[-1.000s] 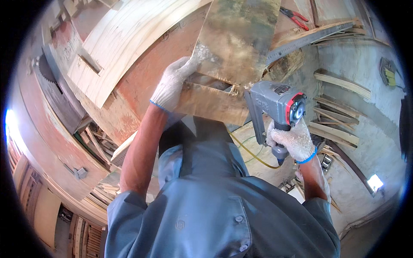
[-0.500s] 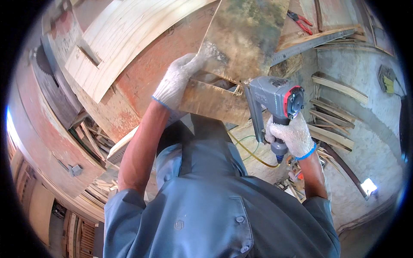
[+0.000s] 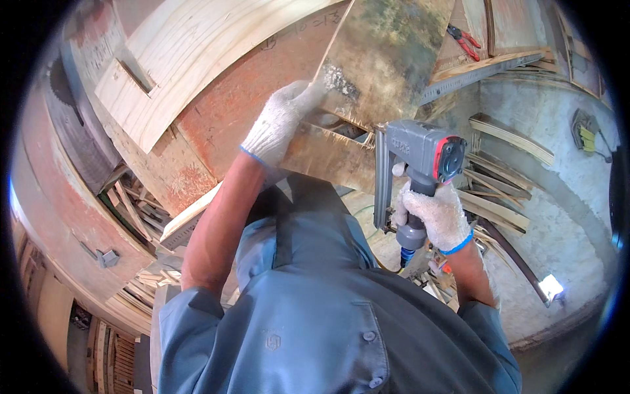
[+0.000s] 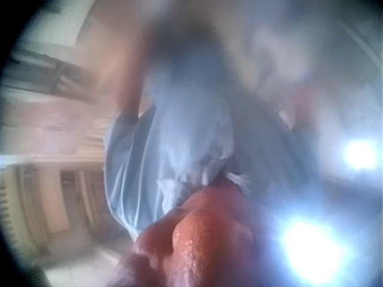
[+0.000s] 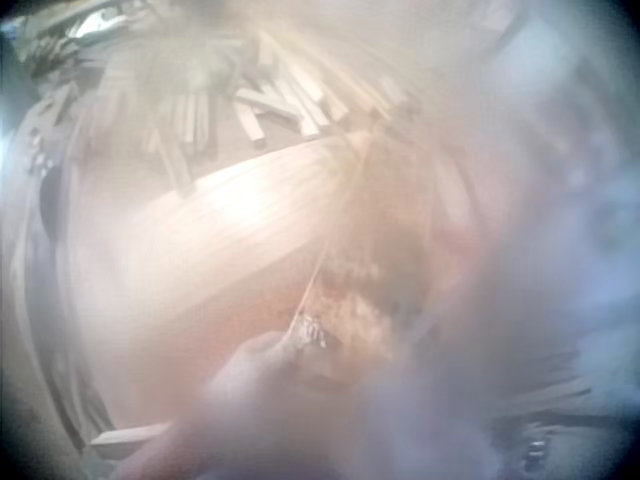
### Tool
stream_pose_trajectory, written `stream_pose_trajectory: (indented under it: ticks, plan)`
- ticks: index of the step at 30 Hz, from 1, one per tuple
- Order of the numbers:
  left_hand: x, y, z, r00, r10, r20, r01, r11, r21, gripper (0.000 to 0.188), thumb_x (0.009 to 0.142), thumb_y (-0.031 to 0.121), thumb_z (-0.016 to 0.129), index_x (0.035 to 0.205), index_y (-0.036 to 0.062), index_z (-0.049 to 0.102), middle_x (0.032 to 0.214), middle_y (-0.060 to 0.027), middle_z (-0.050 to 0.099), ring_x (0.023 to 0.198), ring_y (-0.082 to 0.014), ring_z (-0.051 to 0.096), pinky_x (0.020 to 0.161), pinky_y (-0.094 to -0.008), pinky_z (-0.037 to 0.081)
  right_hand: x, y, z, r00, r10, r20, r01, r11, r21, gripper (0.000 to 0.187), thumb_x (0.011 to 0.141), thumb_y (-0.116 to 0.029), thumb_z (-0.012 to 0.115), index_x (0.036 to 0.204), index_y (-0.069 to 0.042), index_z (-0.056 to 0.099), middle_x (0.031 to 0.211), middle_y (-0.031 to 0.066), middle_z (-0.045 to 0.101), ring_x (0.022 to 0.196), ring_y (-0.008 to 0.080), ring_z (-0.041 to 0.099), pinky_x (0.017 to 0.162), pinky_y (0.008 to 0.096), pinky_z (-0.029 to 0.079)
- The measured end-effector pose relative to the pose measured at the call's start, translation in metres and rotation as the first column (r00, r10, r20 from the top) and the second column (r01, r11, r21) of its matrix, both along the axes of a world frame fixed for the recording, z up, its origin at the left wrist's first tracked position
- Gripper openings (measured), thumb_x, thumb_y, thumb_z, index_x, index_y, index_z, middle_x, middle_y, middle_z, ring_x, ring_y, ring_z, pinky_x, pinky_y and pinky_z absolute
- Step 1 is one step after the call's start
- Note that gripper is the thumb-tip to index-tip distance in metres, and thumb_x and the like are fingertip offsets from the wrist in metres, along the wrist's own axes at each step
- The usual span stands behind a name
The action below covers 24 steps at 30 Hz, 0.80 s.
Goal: The person assembles a wooden frame by placing small wooden pieces onto a larger board and securing them with a nail gun. They repeatedly pick up pieces, align them, and fasten them in place.
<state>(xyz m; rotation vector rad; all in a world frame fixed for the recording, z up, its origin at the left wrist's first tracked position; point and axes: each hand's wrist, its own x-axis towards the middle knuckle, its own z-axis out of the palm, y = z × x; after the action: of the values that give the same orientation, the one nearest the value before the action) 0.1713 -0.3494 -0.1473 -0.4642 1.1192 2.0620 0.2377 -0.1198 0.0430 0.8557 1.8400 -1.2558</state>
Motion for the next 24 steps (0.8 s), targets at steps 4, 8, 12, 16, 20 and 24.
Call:
stream_pose_trajectory:
  ticks: [4, 8, 12, 16, 20, 24]
  plan:
    - [0.003, 0.001, -0.007, 1.000, -0.022, -0.018, 0.021, 0.999, -0.027, 0.049, 0.107, 0.048, 0.061, 0.124, 0.0029, 0.070, 0.107, -0.0062, 0.073, 0.094, -0.0145, 0.068, 0.076, -0.0285, 0.049, 0.010, -0.008, -0.005, 0.999, -0.045, 0.012, 0.045, 0.998, 0.042, 0.045, 0.090, -0.005, 0.061, 0.134, 0.002, 0.057, 0.073, 0.0064, 0.063, 0.065, 0.0181, 0.065, 0.067, 0.0355, 0.056]
    - [0.001, 0.001, -0.011, 0.999, -0.042, -0.032, 0.040, 0.998, -0.044, 0.049, 0.106, 0.046, 0.062, 0.124, 0.0014, 0.071, 0.106, -0.0063, 0.072, 0.096, -0.0143, 0.066, 0.081, -0.0297, 0.050, 0.009, -0.007, -0.006, 0.999, 0.024, 0.033, -0.027, 0.996, 0.079, 0.047, 0.088, -0.006, 0.061, 0.134, 0.001, 0.057, 0.072, 0.0067, 0.063, 0.064, 0.0181, 0.064, 0.067, 0.0357, 0.055]
    - [-0.005, -0.007, -0.019, 0.973, -0.102, -0.206, 0.071, 0.986, -0.152, 0.044, 0.105, 0.041, 0.065, 0.119, -0.0006, 0.072, 0.106, -0.0050, 0.072, 0.097, -0.0145, 0.065, 0.088, -0.0315, 0.052, 0.004, -0.010, -0.004, 0.994, -0.102, -0.047, 0.102, 0.995, -0.005, 0.051, 0.084, -0.006, 0.060, 0.135, 0.002, 0.057, 0.071, 0.0074, 0.063, 0.062, 0.0190, 0.062, 0.067, 0.0365, 0.056]
    - [-0.013, -0.012, -0.002, 0.930, -0.245, -0.274, 0.147, 0.932, -0.332, 0.049, 0.103, 0.042, 0.064, 0.120, -0.0033, 0.074, 0.111, -0.0069, 0.074, 0.102, -0.0158, 0.065, 0.091, -0.0330, 0.051, 0.008, -0.005, -0.002, 0.990, -0.113, -0.083, 0.112, 0.994, -0.015, 0.051, 0.084, -0.006, 0.062, 0.134, 0.001, 0.058, 0.072, 0.0068, 0.064, 0.063, 0.0186, 0.064, 0.065, 0.0362, 0.055]
    - [-0.015, -0.007, 0.011, 0.930, -0.309, -0.198, 0.213, 0.893, -0.396, 0.049, 0.104, 0.044, 0.064, 0.120, -0.0015, 0.074, 0.109, -0.0084, 0.074, 0.103, -0.0152, 0.065, 0.091, -0.0345, 0.052, 0.012, -0.006, 0.003, 0.988, -0.141, -0.066, 0.141, 0.990, -0.012, 0.055, 0.083, -0.005, 0.062, 0.137, 0.003, 0.057, 0.073, 0.0071, 0.064, 0.063, 0.0187, 0.064, 0.065, 0.0362, 0.055]
    - [-0.013, 0.007, 0.028, 0.952, -0.293, -0.092, 0.255, 0.921, -0.293, 0.050, 0.104, 0.047, 0.061, 0.118, 0.0008, 0.075, 0.108, -0.0117, 0.076, 0.102, -0.0194, 0.067, 0.092, -0.0362, 0.052, 0.008, -0.011, 0.006, 0.984, -0.170, -0.045, 0.168, 0.985, -0.035, 0.060, 0.082, -0.005, 0.061, 0.140, 0.007, 0.054, 0.073, 0.0082, 0.062, 0.062, 0.0192, 0.062, 0.067, 0.0377, 0.057]
